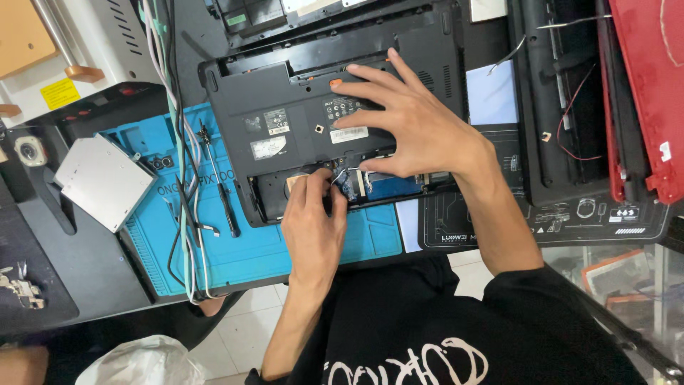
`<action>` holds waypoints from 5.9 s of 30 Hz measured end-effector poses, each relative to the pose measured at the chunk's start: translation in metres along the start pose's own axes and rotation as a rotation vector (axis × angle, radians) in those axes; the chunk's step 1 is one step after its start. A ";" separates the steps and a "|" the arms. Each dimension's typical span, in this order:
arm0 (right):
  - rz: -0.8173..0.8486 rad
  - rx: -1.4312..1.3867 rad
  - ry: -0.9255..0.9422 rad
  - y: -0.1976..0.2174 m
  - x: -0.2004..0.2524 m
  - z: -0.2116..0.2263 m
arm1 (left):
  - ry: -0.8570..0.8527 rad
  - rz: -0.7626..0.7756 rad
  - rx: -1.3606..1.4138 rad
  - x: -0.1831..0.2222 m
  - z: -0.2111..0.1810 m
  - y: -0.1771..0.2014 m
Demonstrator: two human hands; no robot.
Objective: The person uses a screwdriver to remove screws from the bottom panel of a black Acer laptop. They then detach the panel to expose the internal components, including the battery and motherboard. The person flips the laptop over, opens the lid, and briefly presses keys on the keyboard before closing it and flipping it back to the underside to continue working on the internal assembly.
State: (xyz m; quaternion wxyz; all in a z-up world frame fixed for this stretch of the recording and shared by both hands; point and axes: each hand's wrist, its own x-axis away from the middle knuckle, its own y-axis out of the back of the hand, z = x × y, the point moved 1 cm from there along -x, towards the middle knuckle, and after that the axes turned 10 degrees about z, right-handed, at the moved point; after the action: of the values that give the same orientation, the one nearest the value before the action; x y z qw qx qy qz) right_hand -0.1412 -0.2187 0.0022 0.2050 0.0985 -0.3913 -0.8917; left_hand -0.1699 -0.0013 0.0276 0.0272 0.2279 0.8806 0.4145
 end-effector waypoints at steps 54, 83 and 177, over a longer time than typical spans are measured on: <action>0.093 0.021 -0.018 -0.006 0.001 -0.002 | -0.098 -0.032 -0.135 -0.004 -0.005 -0.008; 0.125 -0.017 -0.003 0.006 0.007 -0.005 | -0.052 0.050 0.118 -0.008 -0.018 0.001; 0.001 -0.068 -0.088 0.036 0.040 -0.032 | -0.701 0.149 0.100 0.050 -0.072 -0.040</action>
State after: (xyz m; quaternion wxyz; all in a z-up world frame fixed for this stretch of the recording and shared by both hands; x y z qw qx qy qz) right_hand -0.1564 -0.2795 0.0063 0.1912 0.0519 -0.3695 -0.9079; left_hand -0.2464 -0.0540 0.0523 0.2859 0.4207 0.8181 0.2684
